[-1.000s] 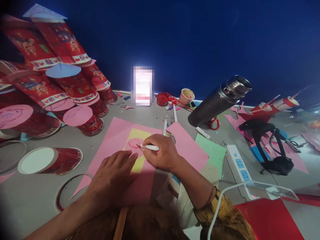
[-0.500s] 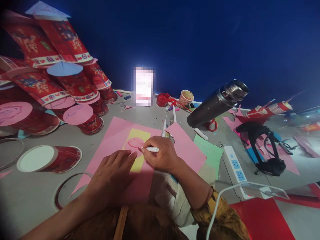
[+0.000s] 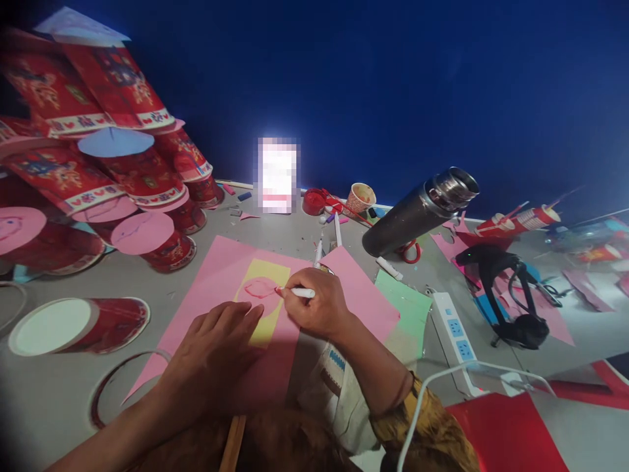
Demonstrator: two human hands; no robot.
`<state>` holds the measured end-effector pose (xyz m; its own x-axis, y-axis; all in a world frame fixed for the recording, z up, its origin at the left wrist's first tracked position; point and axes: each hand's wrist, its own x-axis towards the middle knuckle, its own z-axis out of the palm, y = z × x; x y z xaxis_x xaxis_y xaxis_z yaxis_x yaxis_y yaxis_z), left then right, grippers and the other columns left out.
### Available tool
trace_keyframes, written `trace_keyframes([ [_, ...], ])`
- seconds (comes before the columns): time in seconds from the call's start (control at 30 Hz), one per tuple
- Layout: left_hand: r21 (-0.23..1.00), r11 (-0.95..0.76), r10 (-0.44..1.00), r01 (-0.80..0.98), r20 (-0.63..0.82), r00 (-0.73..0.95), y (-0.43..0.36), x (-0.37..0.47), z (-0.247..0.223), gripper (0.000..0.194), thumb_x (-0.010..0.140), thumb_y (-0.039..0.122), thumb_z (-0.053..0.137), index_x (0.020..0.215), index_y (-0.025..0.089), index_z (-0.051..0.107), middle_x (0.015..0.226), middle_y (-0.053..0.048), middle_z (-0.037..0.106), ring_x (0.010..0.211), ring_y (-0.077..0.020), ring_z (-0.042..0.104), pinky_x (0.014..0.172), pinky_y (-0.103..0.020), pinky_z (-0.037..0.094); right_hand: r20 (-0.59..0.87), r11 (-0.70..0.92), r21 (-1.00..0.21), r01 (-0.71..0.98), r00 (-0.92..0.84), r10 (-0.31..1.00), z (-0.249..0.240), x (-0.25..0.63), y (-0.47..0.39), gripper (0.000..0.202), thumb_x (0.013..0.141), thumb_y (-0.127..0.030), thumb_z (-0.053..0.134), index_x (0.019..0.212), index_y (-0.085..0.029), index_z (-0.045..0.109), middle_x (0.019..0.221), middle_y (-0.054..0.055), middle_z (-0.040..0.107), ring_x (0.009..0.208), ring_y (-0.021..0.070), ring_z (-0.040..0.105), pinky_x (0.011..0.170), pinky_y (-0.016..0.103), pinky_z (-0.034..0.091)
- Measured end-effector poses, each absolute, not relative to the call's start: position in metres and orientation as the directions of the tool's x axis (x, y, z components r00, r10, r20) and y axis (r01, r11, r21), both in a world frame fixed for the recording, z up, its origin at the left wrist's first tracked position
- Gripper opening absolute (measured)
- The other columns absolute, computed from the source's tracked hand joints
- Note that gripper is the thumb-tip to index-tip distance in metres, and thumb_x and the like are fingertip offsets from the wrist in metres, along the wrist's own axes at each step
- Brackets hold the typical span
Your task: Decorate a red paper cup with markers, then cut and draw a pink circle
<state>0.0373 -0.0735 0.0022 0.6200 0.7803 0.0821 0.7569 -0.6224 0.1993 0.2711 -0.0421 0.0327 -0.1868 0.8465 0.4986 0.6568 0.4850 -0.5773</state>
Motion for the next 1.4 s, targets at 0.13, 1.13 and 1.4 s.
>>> trace_keyframes([
  [0.13, 0.220, -0.639, 0.767, 0.737, 0.122, 0.629, -0.073, 0.034, -0.001, 0.054, 0.085, 0.019, 0.078, 0.136, 0.020, 0.062, 0.128, -0.012, 0.072, 0.119, -0.0315, 0.064, 0.092, -0.043, 0.054, 0.451, 0.421, -0.649, 0.634, -0.125, 0.884, 0.035, 0.273, -0.041, 0.007, 0.092, -0.025, 0.068, 0.085, -0.022, 0.068, 0.072, 0.001, 0.074, 0.060, 0.0148, 0.066, 0.059, 0.027, 0.048],
  [1.13, 0.180, -0.626, 0.780, 0.759, 0.132, 0.612, -0.078, 0.037, 0.001, 0.057, 0.082, 0.017, 0.077, 0.137, 0.019, 0.063, 0.130, -0.013, 0.072, 0.119, -0.0325, 0.065, 0.093, -0.045, 0.055, 0.476, 0.608, -0.454, 0.651, -0.400, 0.783, 0.012, 0.254, -0.041, 0.008, 0.103, -0.025, 0.066, 0.103, -0.022, 0.073, 0.090, 0.004, 0.082, 0.080, 0.0195, 0.075, 0.074, 0.033, 0.055],
  [1.4, 0.179, -0.612, 0.790, 0.770, 0.108, 0.603, -0.078, 0.040, 0.001, 0.052, 0.083, 0.014, 0.074, 0.134, 0.017, 0.065, 0.127, -0.014, 0.073, 0.118, -0.0332, 0.065, 0.093, -0.046, 0.055, 0.500, 0.596, -0.432, 0.676, -0.371, 0.783, 0.017, 0.250, -0.044, 0.009, 0.104, -0.025, 0.064, 0.100, -0.023, 0.072, 0.085, 0.003, 0.081, 0.075, 0.0185, 0.074, 0.071, 0.032, 0.053],
])
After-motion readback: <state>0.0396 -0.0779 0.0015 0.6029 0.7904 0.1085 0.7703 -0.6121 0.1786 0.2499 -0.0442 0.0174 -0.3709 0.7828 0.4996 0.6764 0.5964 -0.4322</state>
